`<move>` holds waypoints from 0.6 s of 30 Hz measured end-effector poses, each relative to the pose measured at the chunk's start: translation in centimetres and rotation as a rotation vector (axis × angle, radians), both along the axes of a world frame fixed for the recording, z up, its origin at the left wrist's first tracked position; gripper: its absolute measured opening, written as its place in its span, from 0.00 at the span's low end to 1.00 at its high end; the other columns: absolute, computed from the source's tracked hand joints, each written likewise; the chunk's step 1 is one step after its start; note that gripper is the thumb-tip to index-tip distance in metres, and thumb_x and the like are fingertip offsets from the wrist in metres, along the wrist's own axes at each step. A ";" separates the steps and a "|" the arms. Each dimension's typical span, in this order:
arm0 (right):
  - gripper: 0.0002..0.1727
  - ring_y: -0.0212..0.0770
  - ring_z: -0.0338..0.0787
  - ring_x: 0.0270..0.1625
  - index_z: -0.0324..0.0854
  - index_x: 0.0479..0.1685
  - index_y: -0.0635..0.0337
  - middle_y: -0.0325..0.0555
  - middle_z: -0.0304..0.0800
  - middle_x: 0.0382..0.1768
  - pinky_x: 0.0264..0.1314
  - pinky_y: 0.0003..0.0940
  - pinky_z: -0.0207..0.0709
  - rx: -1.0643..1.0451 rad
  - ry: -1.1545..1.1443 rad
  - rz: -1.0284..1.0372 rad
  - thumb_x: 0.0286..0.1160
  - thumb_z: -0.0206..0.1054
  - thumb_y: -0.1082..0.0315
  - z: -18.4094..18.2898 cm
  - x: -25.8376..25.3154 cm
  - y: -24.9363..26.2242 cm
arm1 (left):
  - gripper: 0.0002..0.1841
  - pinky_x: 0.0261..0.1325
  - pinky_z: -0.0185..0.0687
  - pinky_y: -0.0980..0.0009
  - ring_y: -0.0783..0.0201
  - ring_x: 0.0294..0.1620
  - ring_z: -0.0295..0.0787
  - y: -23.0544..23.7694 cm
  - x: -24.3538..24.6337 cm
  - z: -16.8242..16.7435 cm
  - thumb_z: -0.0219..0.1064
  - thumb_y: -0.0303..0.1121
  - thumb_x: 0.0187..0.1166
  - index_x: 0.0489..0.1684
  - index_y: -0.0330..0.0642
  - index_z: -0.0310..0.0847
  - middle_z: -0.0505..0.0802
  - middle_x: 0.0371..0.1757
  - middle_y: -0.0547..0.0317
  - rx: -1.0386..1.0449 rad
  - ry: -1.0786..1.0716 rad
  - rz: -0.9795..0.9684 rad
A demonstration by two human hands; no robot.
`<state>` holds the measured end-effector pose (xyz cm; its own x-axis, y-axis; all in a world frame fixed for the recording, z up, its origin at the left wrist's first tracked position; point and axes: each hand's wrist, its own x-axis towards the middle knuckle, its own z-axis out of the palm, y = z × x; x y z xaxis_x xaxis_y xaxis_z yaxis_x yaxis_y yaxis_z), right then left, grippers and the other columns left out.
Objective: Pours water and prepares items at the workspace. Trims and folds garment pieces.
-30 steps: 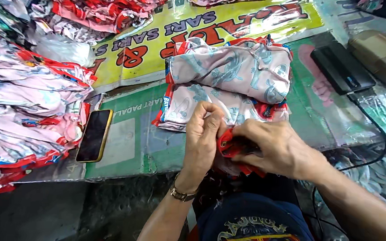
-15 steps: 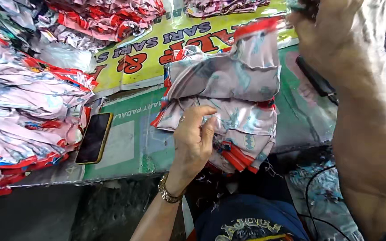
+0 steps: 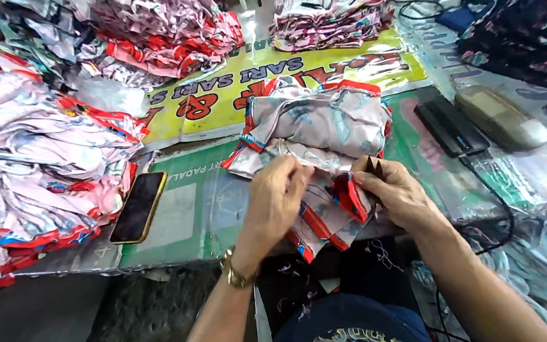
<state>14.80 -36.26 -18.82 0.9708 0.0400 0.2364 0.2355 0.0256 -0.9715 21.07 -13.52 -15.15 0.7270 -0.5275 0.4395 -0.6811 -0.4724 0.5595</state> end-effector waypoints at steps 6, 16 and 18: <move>0.11 0.20 0.73 0.19 0.80 0.38 0.49 0.28 0.78 0.22 0.21 0.15 0.69 0.200 0.055 0.135 0.90 0.57 0.61 -0.6 -0.6 2.2 | 0.08 0.54 0.89 0.72 0.72 0.46 0.90 -3.4 -4.1 -3.7 0.68 0.30 0.81 0.50 0.35 0.82 0.91 0.43 0.60 -0.624 0.494 -0.094; 0.12 0.19 0.85 0.33 0.82 0.40 0.54 0.30 0.86 0.30 0.36 0.15 0.79 -0.192 -0.113 -0.063 0.69 0.77 0.59 -0.4 -0.6 2.4 | 0.11 0.55 0.88 0.74 0.72 0.49 0.89 -3.1 -4.8 -4.2 0.66 0.17 0.75 0.52 0.32 0.80 0.90 0.48 0.58 -0.557 0.403 -0.236; 0.07 0.21 0.84 0.31 0.83 0.40 0.55 0.33 0.87 0.29 0.33 0.17 0.78 -0.465 -0.248 -0.179 0.70 0.73 0.65 -0.1 -1.1 1.7 | 0.09 0.51 0.89 0.75 0.72 0.46 0.89 -2.1 -4.5 -4.1 0.67 0.21 0.75 0.50 0.33 0.83 0.91 0.46 0.57 -0.480 0.268 -0.090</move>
